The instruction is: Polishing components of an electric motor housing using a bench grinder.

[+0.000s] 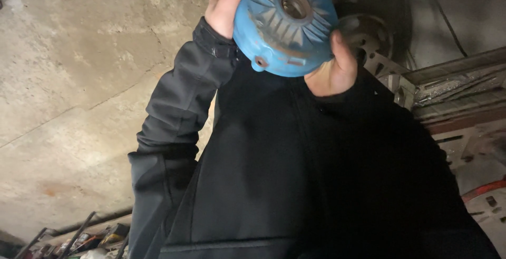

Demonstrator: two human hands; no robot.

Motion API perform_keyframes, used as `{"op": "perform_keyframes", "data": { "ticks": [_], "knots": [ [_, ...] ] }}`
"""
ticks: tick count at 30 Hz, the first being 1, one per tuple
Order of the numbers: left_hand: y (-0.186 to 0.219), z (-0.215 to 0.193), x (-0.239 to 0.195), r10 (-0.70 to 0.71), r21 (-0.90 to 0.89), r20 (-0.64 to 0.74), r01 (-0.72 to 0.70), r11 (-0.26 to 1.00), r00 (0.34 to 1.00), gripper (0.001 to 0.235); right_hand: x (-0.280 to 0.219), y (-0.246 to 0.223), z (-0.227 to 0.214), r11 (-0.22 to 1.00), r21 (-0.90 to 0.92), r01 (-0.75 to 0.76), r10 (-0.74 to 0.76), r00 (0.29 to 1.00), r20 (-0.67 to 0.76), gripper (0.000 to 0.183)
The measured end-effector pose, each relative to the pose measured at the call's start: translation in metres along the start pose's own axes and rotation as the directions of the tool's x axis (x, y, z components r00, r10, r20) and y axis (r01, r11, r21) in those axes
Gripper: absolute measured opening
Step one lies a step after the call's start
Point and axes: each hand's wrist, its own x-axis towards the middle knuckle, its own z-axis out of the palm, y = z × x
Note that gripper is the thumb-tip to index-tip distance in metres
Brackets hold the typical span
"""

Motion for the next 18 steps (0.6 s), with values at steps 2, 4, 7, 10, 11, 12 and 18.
{"op": "perform_keyframes", "data": {
  "ticks": [2,4,7,10,11,12,18],
  "knots": [
    [-0.005,0.001,-0.002,-0.041,0.078,-0.067,0.046,0.996,0.997,0.055,-0.005,-0.001,0.000,1.000,-0.009,-0.019,0.019,0.999,-0.042,0.052],
    [-0.008,0.005,-0.002,-0.032,0.061,-0.054,0.036,0.998,0.998,0.053,-0.005,-0.004,0.006,1.000,0.012,-0.024,0.024,0.999,-0.025,0.051],
    [-0.010,0.009,-0.006,-0.032,0.025,-0.070,0.034,0.999,0.997,0.053,-0.006,-0.006,0.013,0.998,-0.055,-0.023,0.024,1.000,0.006,0.051],
    [-0.007,0.016,-0.009,-0.047,0.017,-0.086,0.049,0.999,0.995,0.054,-0.012,-0.003,0.008,0.992,-0.129,-0.003,0.002,1.000,-0.007,0.052],
    [-0.004,0.018,-0.009,-0.047,0.036,-0.079,0.050,0.998,0.996,0.054,-0.013,-0.001,0.005,0.993,-0.114,0.008,-0.012,1.000,-0.027,0.052],
    [-0.003,0.018,-0.008,-0.046,0.037,-0.081,0.049,0.998,0.996,0.054,-0.012,-0.002,0.006,0.994,-0.113,0.007,-0.010,1.000,-0.025,0.052],
    [-0.003,0.010,-0.002,0.007,0.051,-0.007,-0.006,0.999,1.000,0.045,0.005,-0.004,0.005,0.990,-0.140,-0.010,0.019,0.997,0.069,0.057]
  ]
}}
